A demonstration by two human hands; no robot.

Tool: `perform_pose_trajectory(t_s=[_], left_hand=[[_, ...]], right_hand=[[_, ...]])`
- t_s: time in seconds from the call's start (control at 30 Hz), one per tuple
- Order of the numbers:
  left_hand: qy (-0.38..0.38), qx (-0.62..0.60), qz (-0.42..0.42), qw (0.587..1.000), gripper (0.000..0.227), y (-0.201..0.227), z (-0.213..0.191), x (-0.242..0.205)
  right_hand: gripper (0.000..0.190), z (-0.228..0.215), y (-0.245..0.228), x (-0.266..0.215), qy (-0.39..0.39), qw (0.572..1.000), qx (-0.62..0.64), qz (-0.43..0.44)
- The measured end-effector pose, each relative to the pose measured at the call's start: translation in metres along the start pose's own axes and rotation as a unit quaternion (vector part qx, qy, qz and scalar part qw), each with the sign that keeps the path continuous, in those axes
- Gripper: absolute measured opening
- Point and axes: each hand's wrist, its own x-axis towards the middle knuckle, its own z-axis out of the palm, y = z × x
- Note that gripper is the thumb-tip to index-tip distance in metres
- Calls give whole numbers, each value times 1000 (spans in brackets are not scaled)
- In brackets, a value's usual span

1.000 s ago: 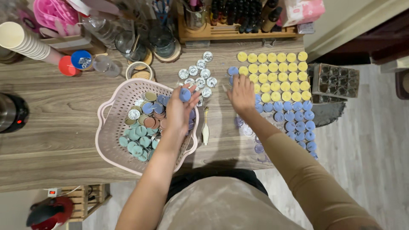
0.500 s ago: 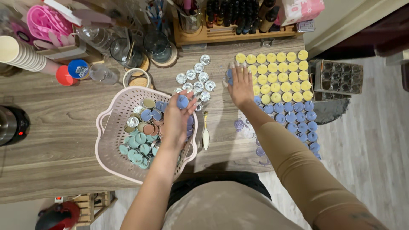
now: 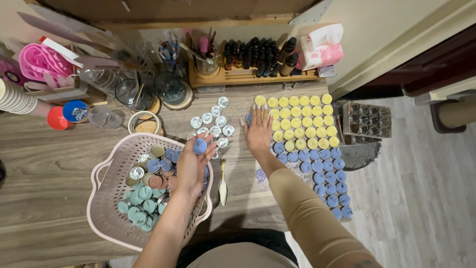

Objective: The person sorts and organizes various wax melts, picking them up from a basket and placing them into metal containers on a wooden table.

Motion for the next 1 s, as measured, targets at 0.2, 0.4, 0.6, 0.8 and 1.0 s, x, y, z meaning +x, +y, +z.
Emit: perform_pose_trajectory(t_s=[0.2,0.4,0.6,0.8,1.0], left_hand=[[1,9,1,1000,49,2,1,-3],[9,12,-7,1000,50,-3,-1,0],[14,1,-12,1000,51,-6,0,2],[-24,-16,-32,999,54,-2,14,0],[-95,-68,-88,989,61,6,16,-5]], right_hand=[[67,7,-3,6,26,999,-16,20],[57,24,3,8,27,996,-83,17],[51,6,15,6,51,996,-60,-48],[55,-37,24,-15,116,974,-44,-191],[44,-96,6,-28,114,971,131,-166]])
